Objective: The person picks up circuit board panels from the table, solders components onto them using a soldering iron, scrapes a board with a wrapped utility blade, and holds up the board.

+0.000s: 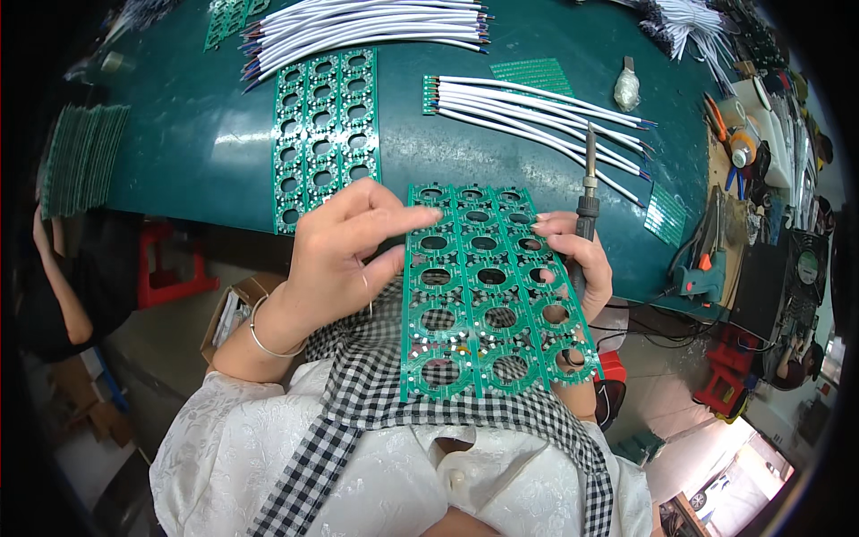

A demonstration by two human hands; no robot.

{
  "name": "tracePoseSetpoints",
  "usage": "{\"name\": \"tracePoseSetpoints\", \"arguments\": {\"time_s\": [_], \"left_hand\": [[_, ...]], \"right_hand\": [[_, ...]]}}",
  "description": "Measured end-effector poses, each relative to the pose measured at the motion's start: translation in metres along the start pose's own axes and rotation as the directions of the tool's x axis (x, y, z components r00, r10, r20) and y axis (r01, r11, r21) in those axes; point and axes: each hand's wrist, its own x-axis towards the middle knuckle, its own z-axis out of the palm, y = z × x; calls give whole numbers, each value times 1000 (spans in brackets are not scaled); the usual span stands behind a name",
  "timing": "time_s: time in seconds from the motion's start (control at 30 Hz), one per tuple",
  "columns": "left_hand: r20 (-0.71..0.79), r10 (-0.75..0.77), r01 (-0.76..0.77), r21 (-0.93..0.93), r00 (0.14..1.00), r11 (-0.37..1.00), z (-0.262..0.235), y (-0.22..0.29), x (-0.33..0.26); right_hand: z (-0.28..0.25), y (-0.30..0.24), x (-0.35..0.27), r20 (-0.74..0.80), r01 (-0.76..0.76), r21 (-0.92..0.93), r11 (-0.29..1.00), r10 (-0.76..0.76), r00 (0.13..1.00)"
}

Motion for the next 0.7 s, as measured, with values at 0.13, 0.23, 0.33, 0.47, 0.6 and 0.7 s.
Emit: {"name": "tracePoseSetpoints", "arguments": {"time_s": [0.13, 0.23, 0.33, 0.47, 0.6, 0.7], "left_hand": [[-5, 108, -108, -75, 994, 991, -2, -3, -2], [17, 145, -143, -87, 989, 986, -4, -3, -4], [-16, 125, -125, -85, 992, 988, -4, 0, -5], [-28, 41, -44, -116, 999, 992, -3, 5, -7], [-21, 130, -131, -116, 991, 985, -3, 5, -4], [-27, 148, -150, -111, 989, 982, 0, 7, -6]], "right_hand": [[0, -1, 0, 3, -2, -6, 1000, 2, 1000], [0, -2, -2, -3, -29, 5, 1000, 29, 1000], [-1, -3, -1, 12, -15, -9, 1000, 15, 1000], [-1, -2, 0, 7, -4, -16, 1000, 4, 1000], [-3, 1, 0, 11, 24, -12, 1000, -24, 1000], [-2, 2, 0, 11, 11, -10, 1000, -11, 1000]]}}
